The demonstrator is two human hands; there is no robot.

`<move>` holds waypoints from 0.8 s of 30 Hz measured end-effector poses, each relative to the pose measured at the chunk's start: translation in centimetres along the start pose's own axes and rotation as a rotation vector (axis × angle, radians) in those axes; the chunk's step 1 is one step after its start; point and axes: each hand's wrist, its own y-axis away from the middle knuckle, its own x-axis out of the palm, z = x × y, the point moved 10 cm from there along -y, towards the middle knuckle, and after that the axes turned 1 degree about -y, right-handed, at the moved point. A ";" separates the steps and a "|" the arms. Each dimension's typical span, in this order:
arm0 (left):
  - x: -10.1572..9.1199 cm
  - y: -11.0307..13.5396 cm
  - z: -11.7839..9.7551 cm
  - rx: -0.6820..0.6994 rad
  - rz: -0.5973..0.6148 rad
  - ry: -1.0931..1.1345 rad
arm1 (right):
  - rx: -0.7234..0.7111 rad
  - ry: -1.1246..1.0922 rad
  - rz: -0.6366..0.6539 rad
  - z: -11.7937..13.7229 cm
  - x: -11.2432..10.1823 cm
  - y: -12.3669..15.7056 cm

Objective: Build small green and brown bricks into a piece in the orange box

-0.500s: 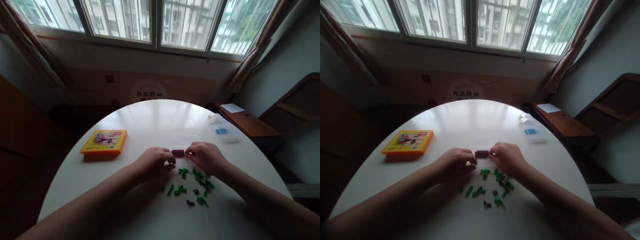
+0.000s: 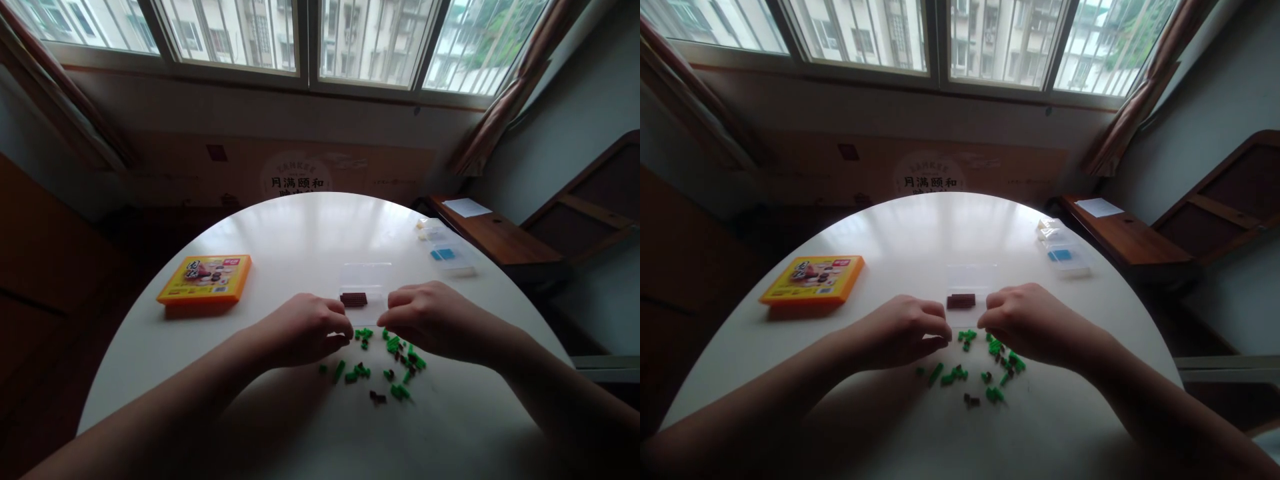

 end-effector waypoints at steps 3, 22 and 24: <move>0.5 0.0 -1.0 0.035 0.056 0.008 | -0.025 -0.044 0.108 0.6 0.5 0.5; 0.7 -0.3 -0.9 0.032 0.086 -0.073 | 0.014 -0.035 0.153 0.0 0.4 0.8; 0.6 -0.2 -0.8 0.033 0.074 -0.066 | 0.010 -0.035 0.145 0.0 0.3 0.7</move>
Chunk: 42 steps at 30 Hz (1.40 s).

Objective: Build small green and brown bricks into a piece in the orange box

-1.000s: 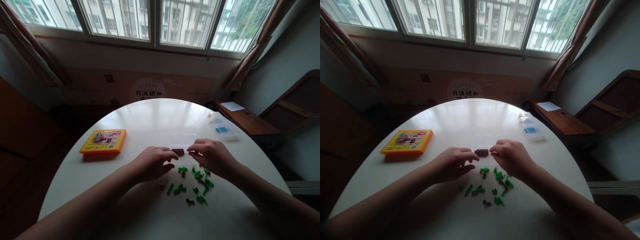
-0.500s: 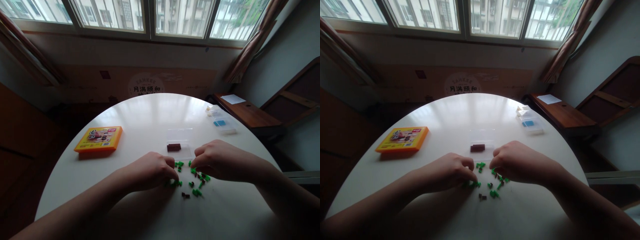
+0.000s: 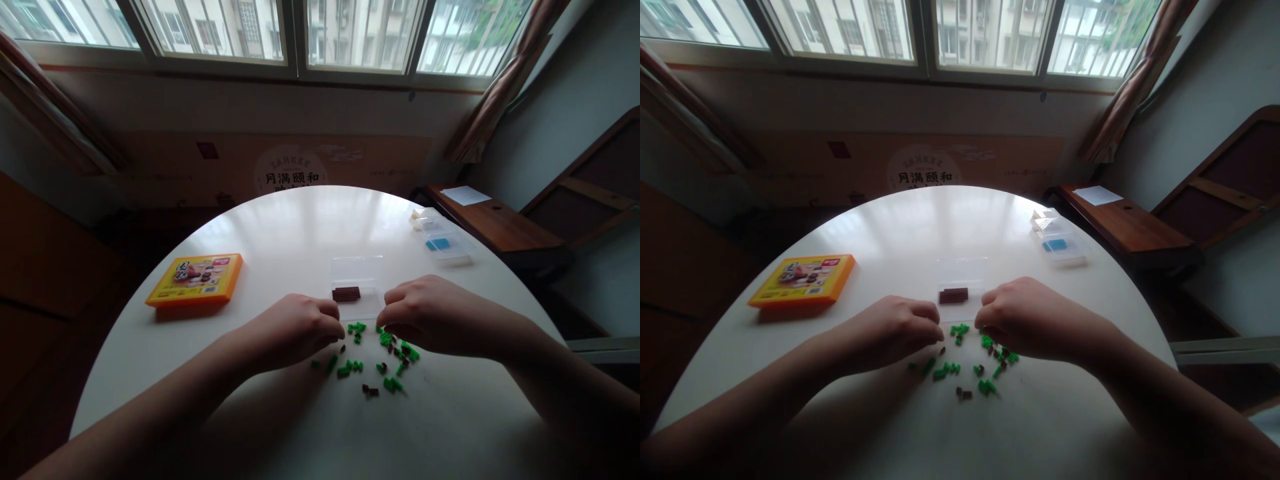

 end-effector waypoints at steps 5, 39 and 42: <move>0.6 0.0 -0.5 0.033 0.020 0.046 | -0.009 0.017 -0.018 0.0 -0.2 -0.2; 0.0 0.1 0.3 -0.063 0.099 0.071 | -0.093 0.008 -0.065 2.0 1.4 -1.3; -0.2 0.1 0.1 -0.049 0.091 0.047 | -0.118 0.009 -0.044 2.4 1.7 -1.3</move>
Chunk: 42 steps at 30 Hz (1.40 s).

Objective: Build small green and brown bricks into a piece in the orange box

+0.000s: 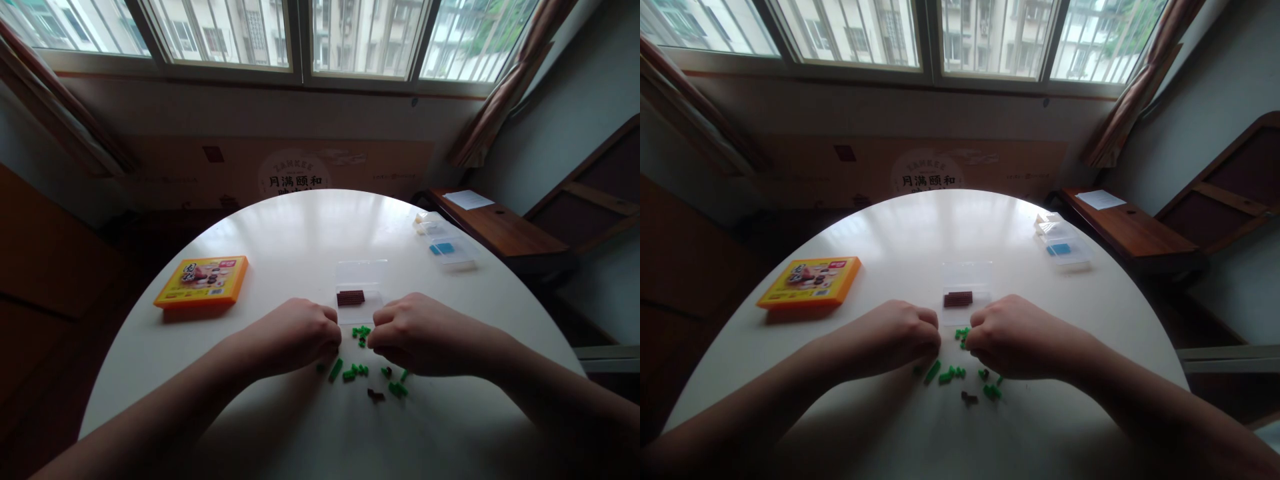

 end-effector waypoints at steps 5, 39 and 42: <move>-0.2 0.1 -0.1 -0.002 -0.008 0.022 | 0.000 0.002 -0.018 0.0 -0.1 -0.1; -2.4 0.6 1.4 -0.255 -0.476 0.412 | 0.077 -0.114 -0.526 -0.1 -4.2 0.5; -2.3 0.7 1.3 -0.229 -0.495 0.389 | 0.116 -0.132 -0.512 -0.6 -4.0 0.5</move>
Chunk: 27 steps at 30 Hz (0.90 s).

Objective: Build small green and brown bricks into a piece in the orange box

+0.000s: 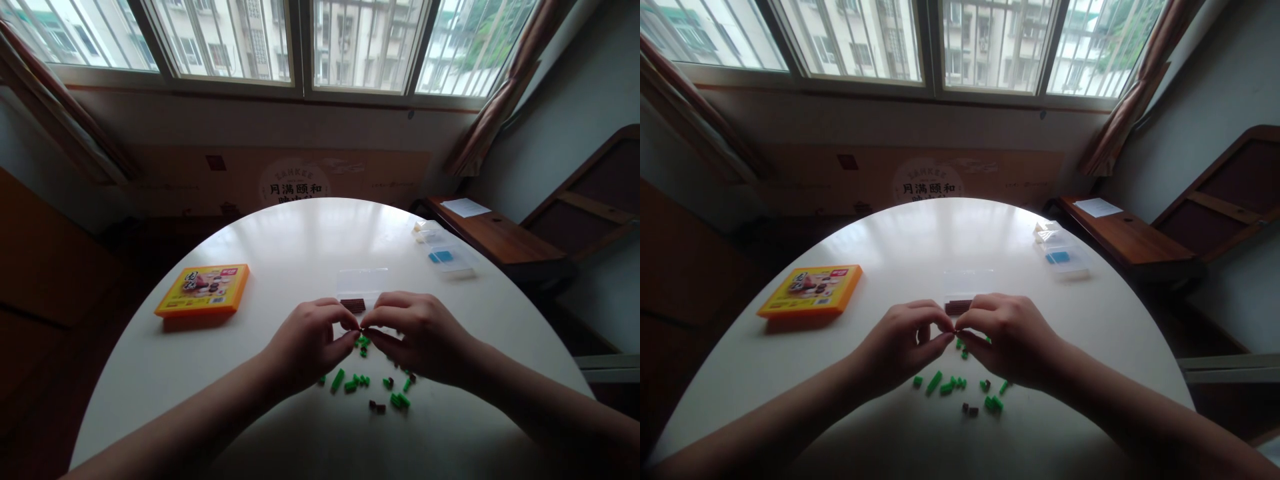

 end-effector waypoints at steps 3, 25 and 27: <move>0.1 0.1 -0.1 0.046 -0.012 -0.006 | 0.029 -0.004 0.026 -0.2 0.2 0.0; 0.3 -0.4 3.9 -0.116 0.012 -0.273 | 0.448 0.199 0.256 -7.5 2.7 0.3; 0.3 -0.4 3.9 -0.114 0.019 -0.276 | 0.457 0.217 0.269 -7.6 2.9 0.3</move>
